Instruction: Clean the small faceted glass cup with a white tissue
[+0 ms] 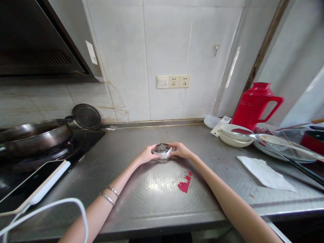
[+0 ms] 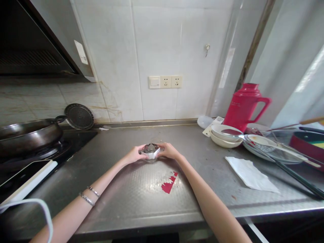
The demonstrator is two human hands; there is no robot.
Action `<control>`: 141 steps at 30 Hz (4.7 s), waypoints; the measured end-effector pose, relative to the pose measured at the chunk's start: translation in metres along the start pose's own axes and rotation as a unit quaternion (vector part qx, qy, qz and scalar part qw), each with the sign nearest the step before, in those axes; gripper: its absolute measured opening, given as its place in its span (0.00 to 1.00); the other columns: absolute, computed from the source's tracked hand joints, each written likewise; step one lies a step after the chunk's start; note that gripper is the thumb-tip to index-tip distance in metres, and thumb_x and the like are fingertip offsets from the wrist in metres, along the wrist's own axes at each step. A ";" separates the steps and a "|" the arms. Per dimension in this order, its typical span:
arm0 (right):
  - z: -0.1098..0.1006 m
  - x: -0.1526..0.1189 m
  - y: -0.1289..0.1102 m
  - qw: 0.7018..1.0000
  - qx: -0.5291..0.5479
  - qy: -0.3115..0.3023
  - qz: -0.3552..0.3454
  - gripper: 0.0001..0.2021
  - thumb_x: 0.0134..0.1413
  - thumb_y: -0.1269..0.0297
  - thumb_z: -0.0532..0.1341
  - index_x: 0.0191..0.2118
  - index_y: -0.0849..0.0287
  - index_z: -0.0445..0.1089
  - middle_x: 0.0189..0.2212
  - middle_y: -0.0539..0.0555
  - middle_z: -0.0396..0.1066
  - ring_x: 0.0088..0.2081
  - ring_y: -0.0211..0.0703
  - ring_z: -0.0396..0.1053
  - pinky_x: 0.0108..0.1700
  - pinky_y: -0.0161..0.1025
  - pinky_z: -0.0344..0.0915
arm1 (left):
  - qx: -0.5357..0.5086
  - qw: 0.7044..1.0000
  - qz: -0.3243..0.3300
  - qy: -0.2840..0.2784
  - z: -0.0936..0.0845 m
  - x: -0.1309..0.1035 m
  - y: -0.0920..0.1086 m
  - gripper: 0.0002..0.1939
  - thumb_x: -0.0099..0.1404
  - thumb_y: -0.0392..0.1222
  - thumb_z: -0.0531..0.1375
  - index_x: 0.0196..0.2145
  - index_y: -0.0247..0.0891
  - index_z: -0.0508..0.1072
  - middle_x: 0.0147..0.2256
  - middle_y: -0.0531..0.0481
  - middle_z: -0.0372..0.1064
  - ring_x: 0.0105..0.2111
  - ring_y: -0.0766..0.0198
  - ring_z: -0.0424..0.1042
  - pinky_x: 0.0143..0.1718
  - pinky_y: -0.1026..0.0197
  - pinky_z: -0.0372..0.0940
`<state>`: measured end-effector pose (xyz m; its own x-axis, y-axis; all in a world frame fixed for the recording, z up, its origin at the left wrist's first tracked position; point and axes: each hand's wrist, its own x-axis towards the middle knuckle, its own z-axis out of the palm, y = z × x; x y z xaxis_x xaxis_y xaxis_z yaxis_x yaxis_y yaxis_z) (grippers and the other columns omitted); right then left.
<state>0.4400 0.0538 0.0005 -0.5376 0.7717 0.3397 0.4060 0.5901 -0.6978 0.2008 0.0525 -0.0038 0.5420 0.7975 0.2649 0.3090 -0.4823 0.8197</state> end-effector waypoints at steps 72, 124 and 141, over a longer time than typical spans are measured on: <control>-0.023 -0.008 -0.040 0.990 0.087 0.091 0.070 0.20 0.44 0.47 0.64 0.29 0.62 0.74 0.27 0.53 0.74 0.30 0.42 0.69 0.32 0.36 0.63 | -0.183 0.969 -0.015 0.163 -0.018 -0.004 0.040 0.30 0.62 0.49 0.53 0.59 0.31 0.61 0.56 0.38 0.63 0.60 0.53 0.57 0.62 0.49 0.48; -0.008 0.014 -0.063 0.922 -0.326 -0.208 -0.015 0.17 0.44 0.70 0.57 0.43 0.58 0.70 0.44 0.56 0.72 0.36 0.45 0.72 0.31 0.34 0.59 | -0.024 0.997 -0.050 0.061 0.031 0.011 -0.014 0.65 0.36 0.46 0.74 0.64 0.31 0.44 0.59 0.31 0.55 0.58 0.45 0.59 0.59 0.46 0.52; -0.011 0.033 -0.063 0.904 -0.304 -0.299 -0.008 0.22 0.44 0.76 0.59 0.46 0.51 0.71 0.42 0.52 0.75 0.42 0.45 0.72 0.37 0.32 0.61 | 0.021 0.997 -0.054 0.055 0.029 0.008 -0.014 0.49 0.41 0.47 0.72 0.58 0.34 0.57 0.52 0.38 0.66 0.50 0.49 0.68 0.52 0.50 0.61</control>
<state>0.4050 0.0443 0.0625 -0.7770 0.6028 -0.1814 0.6280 0.7621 -0.1572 0.2240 0.0550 -0.0278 0.4148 0.8798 0.2322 0.3948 -0.4040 0.8252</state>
